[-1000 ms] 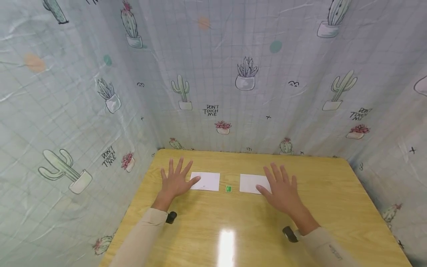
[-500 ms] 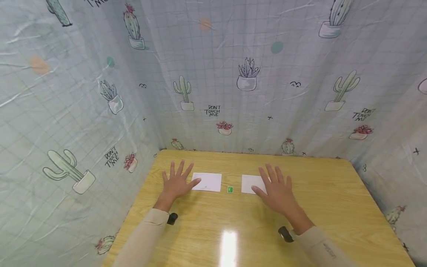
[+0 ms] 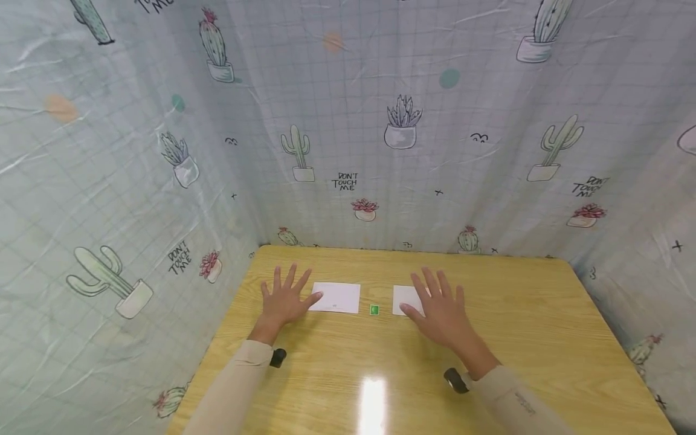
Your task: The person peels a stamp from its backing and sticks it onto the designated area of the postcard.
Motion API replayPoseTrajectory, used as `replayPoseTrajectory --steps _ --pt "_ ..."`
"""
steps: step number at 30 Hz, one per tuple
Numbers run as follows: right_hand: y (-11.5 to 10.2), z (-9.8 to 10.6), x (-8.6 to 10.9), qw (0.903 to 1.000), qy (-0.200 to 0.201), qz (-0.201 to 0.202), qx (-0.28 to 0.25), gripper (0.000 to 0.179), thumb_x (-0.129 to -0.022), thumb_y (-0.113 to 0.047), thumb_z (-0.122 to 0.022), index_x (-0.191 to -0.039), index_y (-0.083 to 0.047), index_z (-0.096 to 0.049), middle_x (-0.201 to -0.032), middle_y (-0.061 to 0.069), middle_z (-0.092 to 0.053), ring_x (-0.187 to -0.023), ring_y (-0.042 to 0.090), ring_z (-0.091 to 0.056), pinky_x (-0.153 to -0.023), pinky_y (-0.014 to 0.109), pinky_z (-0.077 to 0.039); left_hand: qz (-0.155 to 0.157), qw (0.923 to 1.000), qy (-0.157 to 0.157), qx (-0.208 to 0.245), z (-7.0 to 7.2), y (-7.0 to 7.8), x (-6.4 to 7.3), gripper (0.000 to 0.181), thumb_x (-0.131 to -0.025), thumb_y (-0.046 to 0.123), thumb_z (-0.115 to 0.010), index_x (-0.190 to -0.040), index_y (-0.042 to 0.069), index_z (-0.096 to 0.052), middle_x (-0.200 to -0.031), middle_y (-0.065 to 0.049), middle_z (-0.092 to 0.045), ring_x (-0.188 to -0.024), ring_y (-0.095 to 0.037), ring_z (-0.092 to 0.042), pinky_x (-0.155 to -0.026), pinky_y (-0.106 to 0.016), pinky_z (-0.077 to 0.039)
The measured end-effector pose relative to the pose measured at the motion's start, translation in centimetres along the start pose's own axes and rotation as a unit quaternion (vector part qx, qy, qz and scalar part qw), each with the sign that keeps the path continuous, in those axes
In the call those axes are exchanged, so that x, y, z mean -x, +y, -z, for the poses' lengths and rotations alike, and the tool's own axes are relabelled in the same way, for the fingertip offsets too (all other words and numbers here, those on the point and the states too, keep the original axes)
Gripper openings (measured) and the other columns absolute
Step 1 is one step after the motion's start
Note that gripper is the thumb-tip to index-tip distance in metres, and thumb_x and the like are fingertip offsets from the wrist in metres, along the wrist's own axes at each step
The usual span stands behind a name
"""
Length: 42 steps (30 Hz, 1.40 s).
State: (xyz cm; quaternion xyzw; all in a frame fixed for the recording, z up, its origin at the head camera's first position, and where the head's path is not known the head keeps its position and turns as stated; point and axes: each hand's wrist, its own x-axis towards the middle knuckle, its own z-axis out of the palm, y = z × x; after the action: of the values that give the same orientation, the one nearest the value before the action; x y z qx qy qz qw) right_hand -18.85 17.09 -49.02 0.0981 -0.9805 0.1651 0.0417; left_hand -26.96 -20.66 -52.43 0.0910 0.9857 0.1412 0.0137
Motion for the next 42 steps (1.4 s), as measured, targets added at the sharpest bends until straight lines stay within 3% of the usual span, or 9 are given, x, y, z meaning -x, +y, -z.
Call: replayPoseTrajectory --steps 11,21,36,42 --pt "-0.7 -1.2 -0.6 1.0000 0.000 0.000 0.003 0.082 -0.102 -0.058 -0.056 -0.167 -0.017 -0.027 -0.176 0.015 -0.017 -0.161 0.048 -0.012 -0.119 0.083 -0.011 -0.002 1.0000 -0.004 -0.001 -1.7 -1.3 -0.7 0.082 -0.099 0.072 -0.047 -0.166 0.030 -0.027 -0.176 -0.015 -0.014 -0.160 -0.054 0.001 -0.117 -0.086 -0.001" --pt "-2.1 -1.9 -1.0 0.9999 -0.009 0.005 -0.005 0.080 -0.103 -0.056 -0.056 -0.166 -0.016 -0.028 -0.175 0.017 -0.019 -0.161 0.049 -0.013 -0.119 0.084 -0.012 0.012 0.9998 -0.013 -0.001 -1.8 -1.6 -0.3 0.079 -0.101 0.068 -0.049 -0.166 0.029 -0.029 -0.176 -0.015 -0.014 -0.161 -0.052 0.001 -0.119 -0.084 -0.002" --pt "-3.0 -3.1 -1.6 0.9998 -0.006 0.014 -0.011 0.078 -0.104 -0.053 -0.057 -0.165 -0.014 -0.031 -0.174 0.018 -0.020 -0.160 0.049 -0.015 -0.118 0.084 -0.013 0.017 0.9996 -0.020 0.008 -3.0 -2.7 -0.9 0.079 -0.100 0.070 -0.048 -0.166 0.031 -0.027 -0.177 -0.014 -0.013 -0.161 -0.052 0.000 -0.118 -0.085 -0.002" --pt "-3.2 -3.6 -1.9 0.9996 -0.026 0.013 -0.007 0.079 -0.105 -0.058 -0.051 -0.167 -0.016 -0.026 -0.176 0.016 -0.015 -0.162 0.048 -0.010 -0.119 0.084 -0.012 0.023 0.9993 -0.024 0.015 -2.9 -2.6 -0.6 0.078 -0.101 0.068 -0.049 -0.166 0.030 -0.029 -0.176 -0.015 -0.015 -0.161 -0.053 -0.002 -0.118 -0.085 -0.001"
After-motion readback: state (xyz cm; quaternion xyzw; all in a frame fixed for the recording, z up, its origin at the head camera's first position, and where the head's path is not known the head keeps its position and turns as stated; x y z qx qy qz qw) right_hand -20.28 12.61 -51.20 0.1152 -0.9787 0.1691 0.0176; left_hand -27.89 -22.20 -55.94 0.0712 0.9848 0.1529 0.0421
